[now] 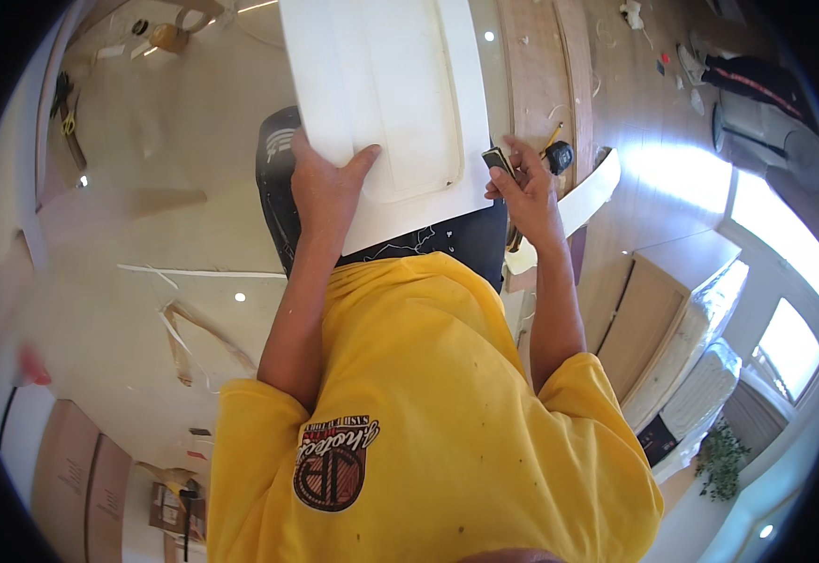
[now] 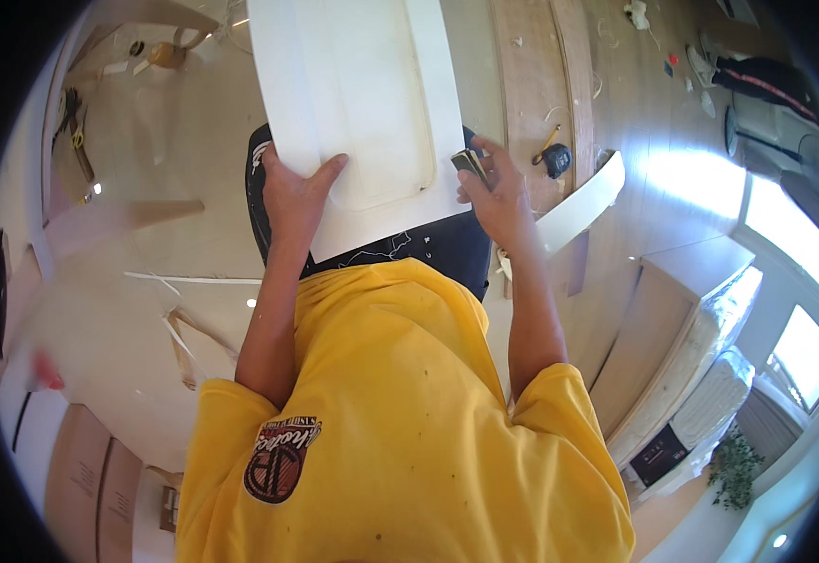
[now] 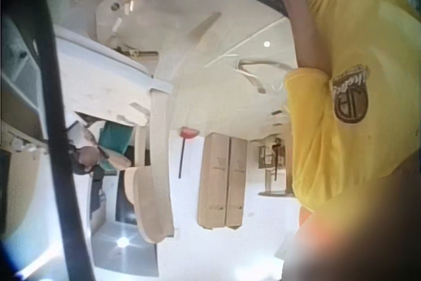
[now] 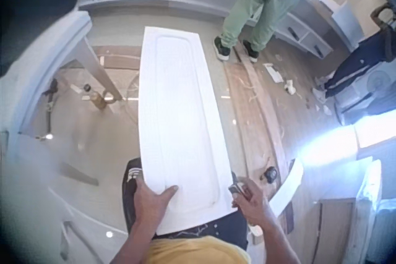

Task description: The person scrapes and smooths the edges of a white cabinet door using a utility knife and sanding block, then places the door on the floor. The person later picks up a plastic chair and moves it across the room while other workers assemble furniture in the background.

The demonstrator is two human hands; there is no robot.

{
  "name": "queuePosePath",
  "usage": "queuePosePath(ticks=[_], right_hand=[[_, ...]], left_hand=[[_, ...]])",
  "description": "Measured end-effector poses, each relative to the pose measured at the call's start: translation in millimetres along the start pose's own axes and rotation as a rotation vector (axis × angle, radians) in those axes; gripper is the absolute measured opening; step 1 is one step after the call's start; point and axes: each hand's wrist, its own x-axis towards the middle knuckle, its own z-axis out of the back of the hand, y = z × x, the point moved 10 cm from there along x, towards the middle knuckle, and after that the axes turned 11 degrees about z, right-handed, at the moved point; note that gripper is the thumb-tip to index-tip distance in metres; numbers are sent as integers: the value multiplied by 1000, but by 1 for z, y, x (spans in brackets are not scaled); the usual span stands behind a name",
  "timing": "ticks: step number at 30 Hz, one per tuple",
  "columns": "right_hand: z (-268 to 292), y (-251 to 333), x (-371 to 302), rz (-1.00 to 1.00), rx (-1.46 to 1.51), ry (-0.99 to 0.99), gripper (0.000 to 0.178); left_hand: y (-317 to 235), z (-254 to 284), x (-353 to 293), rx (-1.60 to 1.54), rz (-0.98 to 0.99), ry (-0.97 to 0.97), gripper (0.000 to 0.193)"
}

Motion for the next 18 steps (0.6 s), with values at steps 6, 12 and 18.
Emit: queuePosePath(ticks=[6,12,18], right_hand=[[-3,4,19,29,-351,48,27],[-5,2,30,70,-574,24,31],[-11,-4,40,44,-657,58,31]], left_hand=[[-30,-7,-26,222,-104,-91,121],[-42,-21,-32,453,-255,-151,126],[-38,-20,-29,461,-130,-68,128]])
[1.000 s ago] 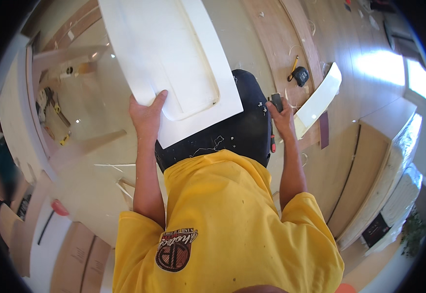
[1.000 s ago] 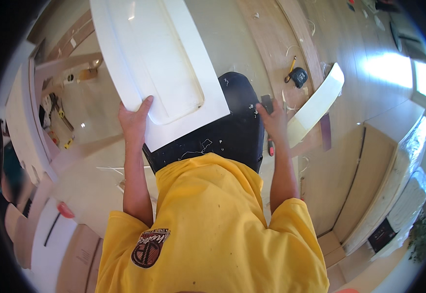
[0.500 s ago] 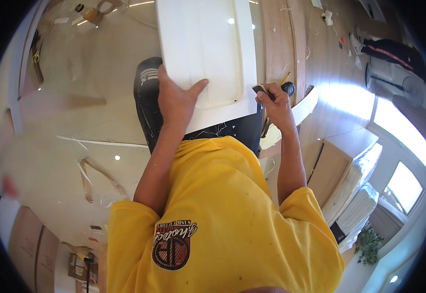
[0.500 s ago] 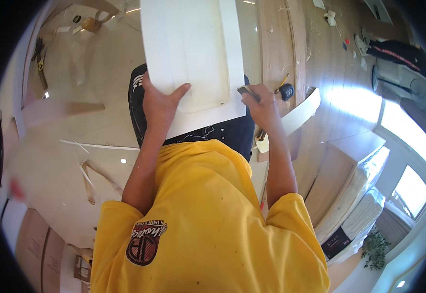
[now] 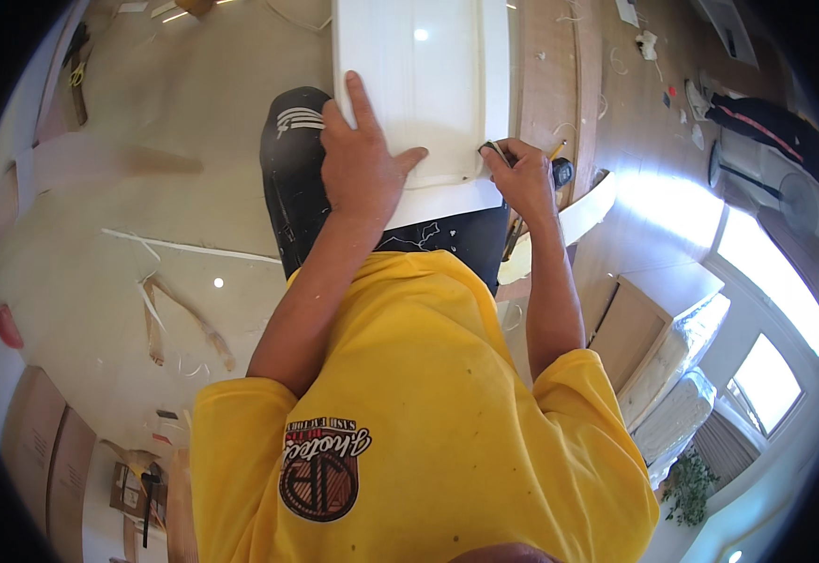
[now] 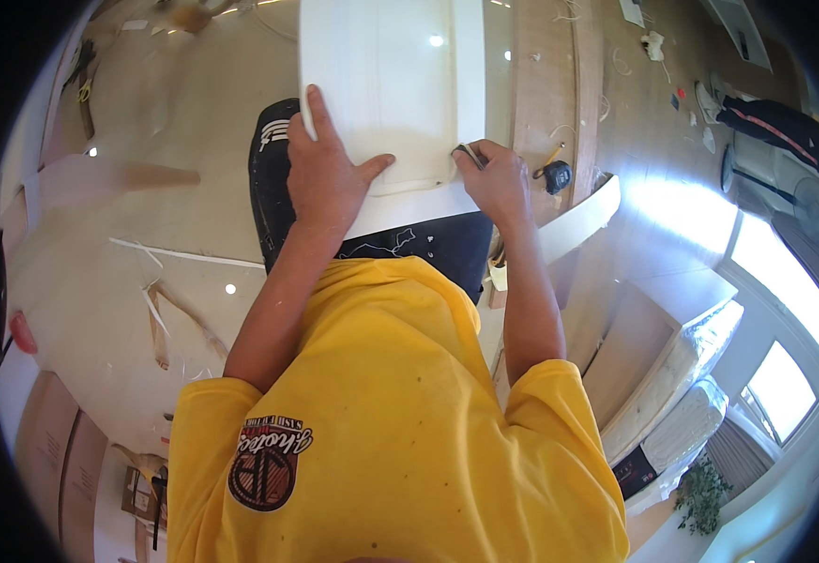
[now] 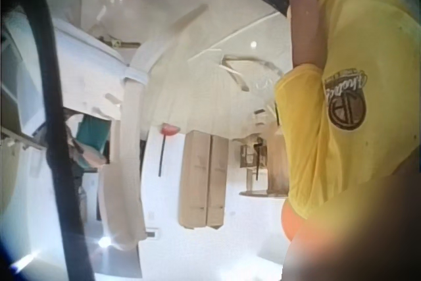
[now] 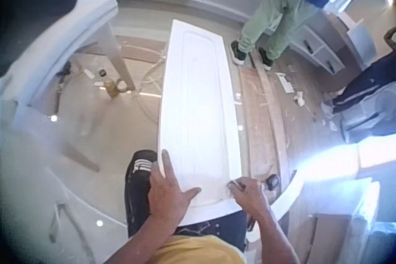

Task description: The person scrapes and smooths the edges of a white cabinet door using a utility knife and sanding block, then places the door on the floor. The person later picks up a plastic chair and moves it across the room while other workers assemble furniture in the background.

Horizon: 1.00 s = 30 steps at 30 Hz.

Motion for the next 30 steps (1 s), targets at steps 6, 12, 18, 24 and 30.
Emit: queuePosePath(ticks=[6,12,18,24,30], right_hand=[[6,1,0,64,-159,-71,33],[-4,-6,-14,31,-67,26,32],[7,-3,-10,147,20,-127,30],[-7,-26,-10,-89,-8,81,32],[-5,-25,-17,-97,25,-19,37]], left_hand=[[-20,-7,-3,73,-41,48,125],[-12,-1,1,95,-14,27,125],[-21,-5,-3,65,-37,21,123],[-22,-4,-2,44,-42,14,122],[-23,-6,-5,67,-36,16,122]])
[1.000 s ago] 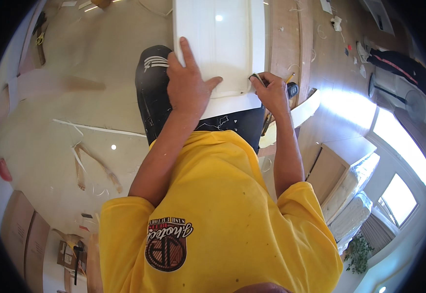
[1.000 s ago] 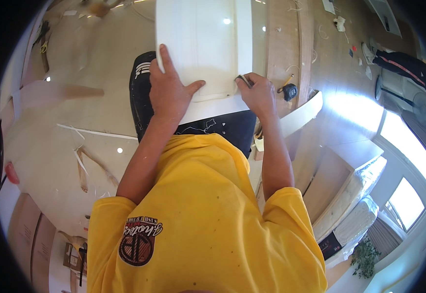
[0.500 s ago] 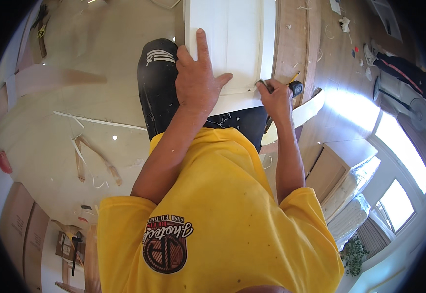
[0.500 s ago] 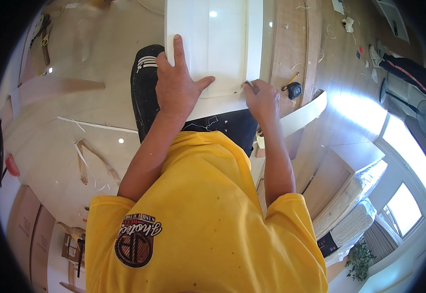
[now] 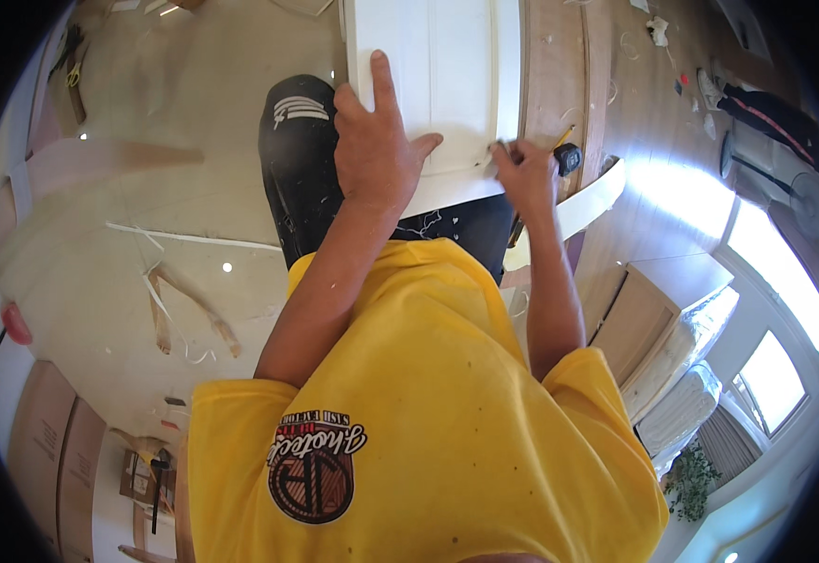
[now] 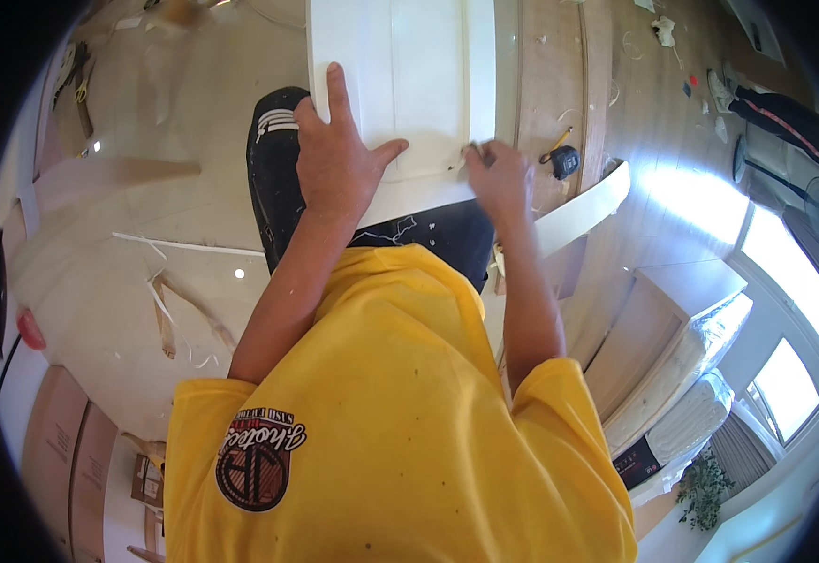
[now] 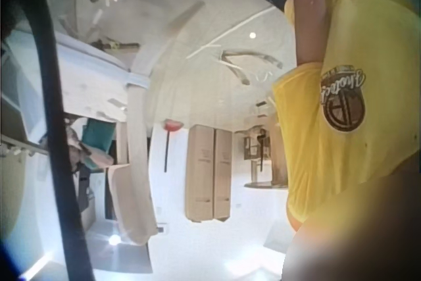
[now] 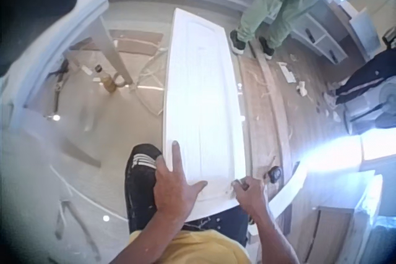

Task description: The person scrapes and smooths the edges of a white cabinet door using a utility knife and sanding block, then places the door on the floor. The person later picks up a plastic chair and moves it across the room while other workers assemble furniture in the background.

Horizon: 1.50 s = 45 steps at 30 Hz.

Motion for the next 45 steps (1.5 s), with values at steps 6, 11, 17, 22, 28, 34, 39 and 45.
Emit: queuePosePath(ticks=[6,11,17,22,28,34,39,45], right_hand=[[16,9,-7,196,8,-200,40],[-2,-10,-3,-47,0,61,37],[13,5,-1,25,60,-61,36],[12,9,-7,96,-3,-146,31],[8,-2,-8,41,-8,-151,35],[8,-3,3,81,-81,-76,39],[13,-2,6,83,-75,-121,39],[5,-10,12,0,-135,17,39]], left_hand=[[-5,0,-1,-5,-2,10,123],[-7,4,1,-22,-35,-68,124],[-8,-1,-3,-9,-34,-44,124],[-10,-1,-1,14,-7,-35,123],[-14,4,-2,24,-17,-100,123],[-17,-4,-2,-35,-13,-18,122],[-20,0,-2,-14,-24,-68,122],[-20,-1,-2,-2,-17,-56,122]])
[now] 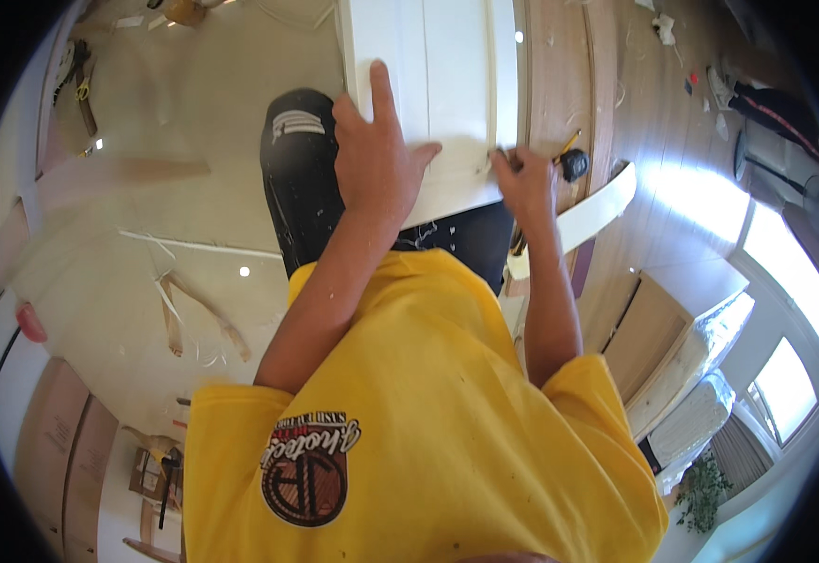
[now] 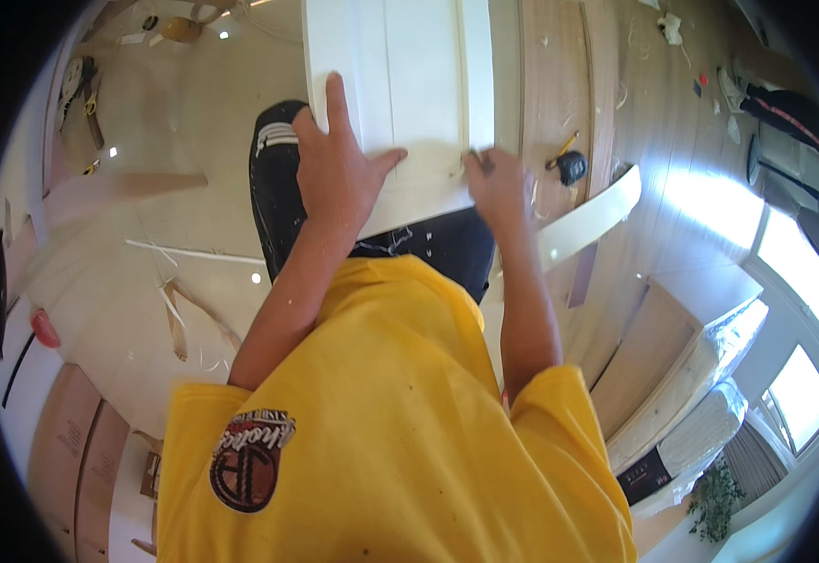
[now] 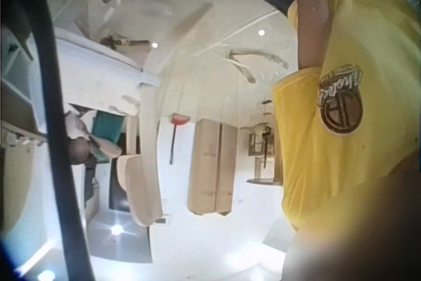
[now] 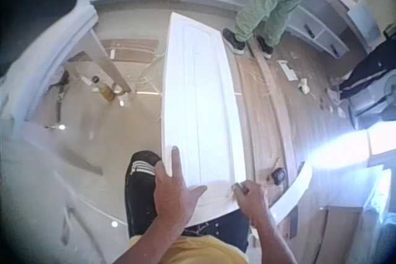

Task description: The person scrapes and smooths the edges of a white cabinet door using a utility knife and sanding block, then places the door on the floor. The person later picks up a plastic chair and moves it across the room while other workers assemble furniture in the background.

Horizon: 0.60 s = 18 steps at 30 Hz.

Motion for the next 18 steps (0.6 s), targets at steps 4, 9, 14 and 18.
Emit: queuePosePath(ticks=[4,9,14,18], right_hand=[[13,5,4,77,62,-114,36],[0,-1,-6,43,148,-23,36],[10,-5,-13,57,217,-189,36],[1,-3,-17,50,235,-115,34]], left_hand=[[1,-3,2,28,-3,2,120],[2,-3,-1,13,11,-9,119],[-2,-2,0,24,41,3,117],[-3,3,0,-7,39,31,118]])
